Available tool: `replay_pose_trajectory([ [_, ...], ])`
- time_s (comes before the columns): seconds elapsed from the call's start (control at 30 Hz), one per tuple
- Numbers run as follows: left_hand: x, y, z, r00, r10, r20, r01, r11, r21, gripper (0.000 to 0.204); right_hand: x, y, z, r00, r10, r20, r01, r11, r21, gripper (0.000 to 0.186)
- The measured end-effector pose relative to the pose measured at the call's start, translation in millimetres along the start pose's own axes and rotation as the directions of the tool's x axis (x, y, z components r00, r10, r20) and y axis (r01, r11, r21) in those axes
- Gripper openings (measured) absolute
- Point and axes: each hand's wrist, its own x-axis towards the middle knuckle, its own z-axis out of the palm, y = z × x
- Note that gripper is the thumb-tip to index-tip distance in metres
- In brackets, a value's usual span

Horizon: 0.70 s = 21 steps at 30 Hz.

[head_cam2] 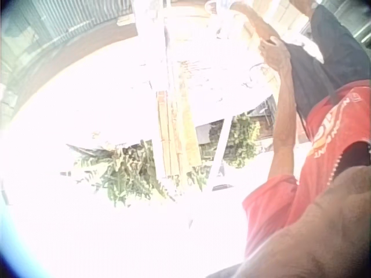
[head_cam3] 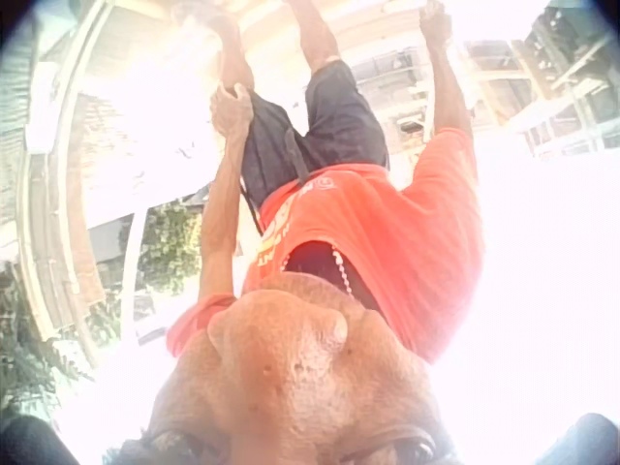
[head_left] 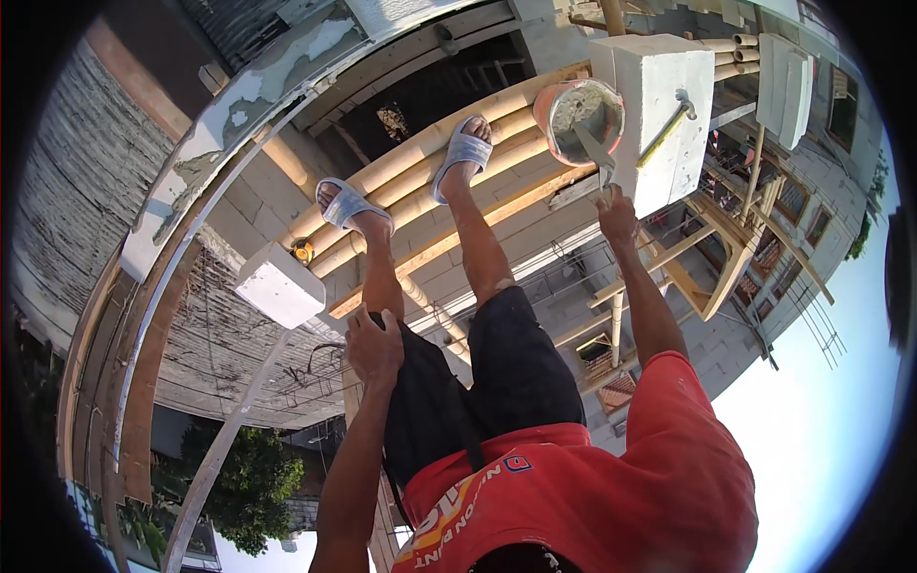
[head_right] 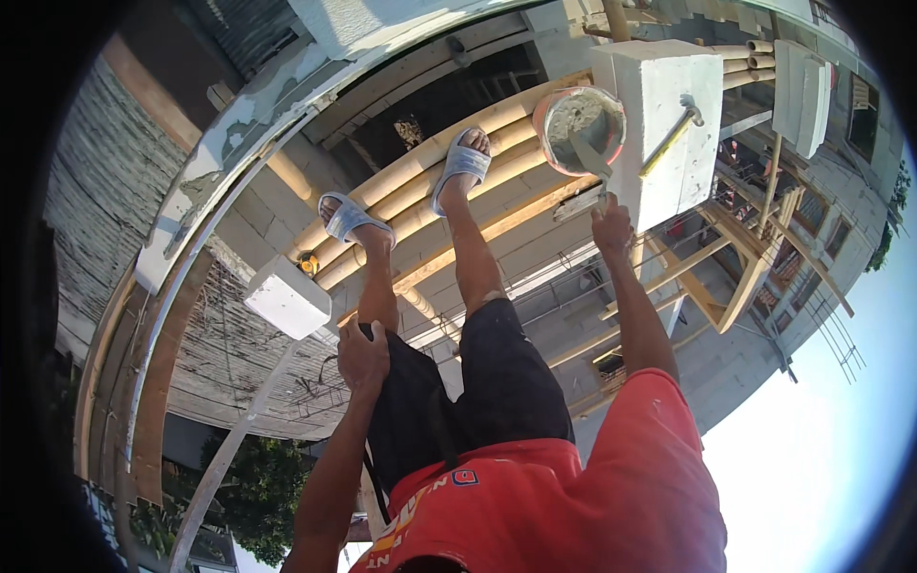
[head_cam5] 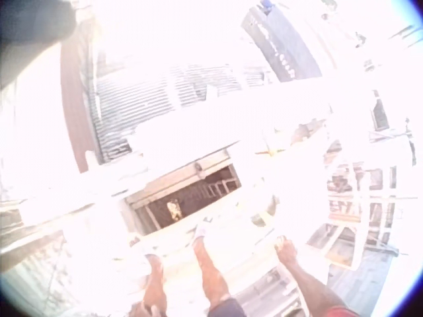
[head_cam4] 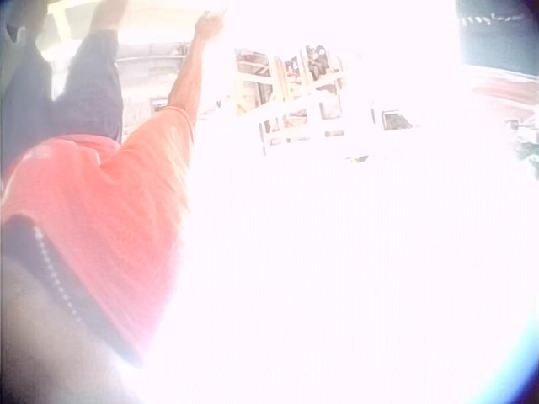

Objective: The person applies mortar along an elevated structure using a trowel, places lightweight concrete blocks onto the mortar by hand, and taps them level using a hammer. The person then adds mortar between the blocks and checks their alignment against a guide wire.

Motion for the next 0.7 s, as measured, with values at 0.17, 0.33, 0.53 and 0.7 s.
replay_pose_trajectory([
  [0.17,2,27,-10,0.998,-0.027,0.058,0.023,0.997,0.074,0.057,76,58,36,1.0,-0.017,0.018,0.019,0.992,-0.127,0.047],
  [0.33,6,36,-12,0.999,-0.022,0.034,0.016,0.983,0.184,0.056,111,-21,61,0.994,0.039,0.102,-0.044,0.998,0.042,0.046],
  [0.53,7,59,-15,0.999,0.007,0.044,-0.018,0.963,0.269,0.057,129,-26,87,0.976,0.199,0.084,-0.216,0.91,0.354,0.05],
  [0.7,9,71,-23,0.998,0.001,0.055,-0.019,0.95,0.313,0.057,92,-9,129,0.956,0.261,0.136,-0.273,0.612,0.742,0.049],
])
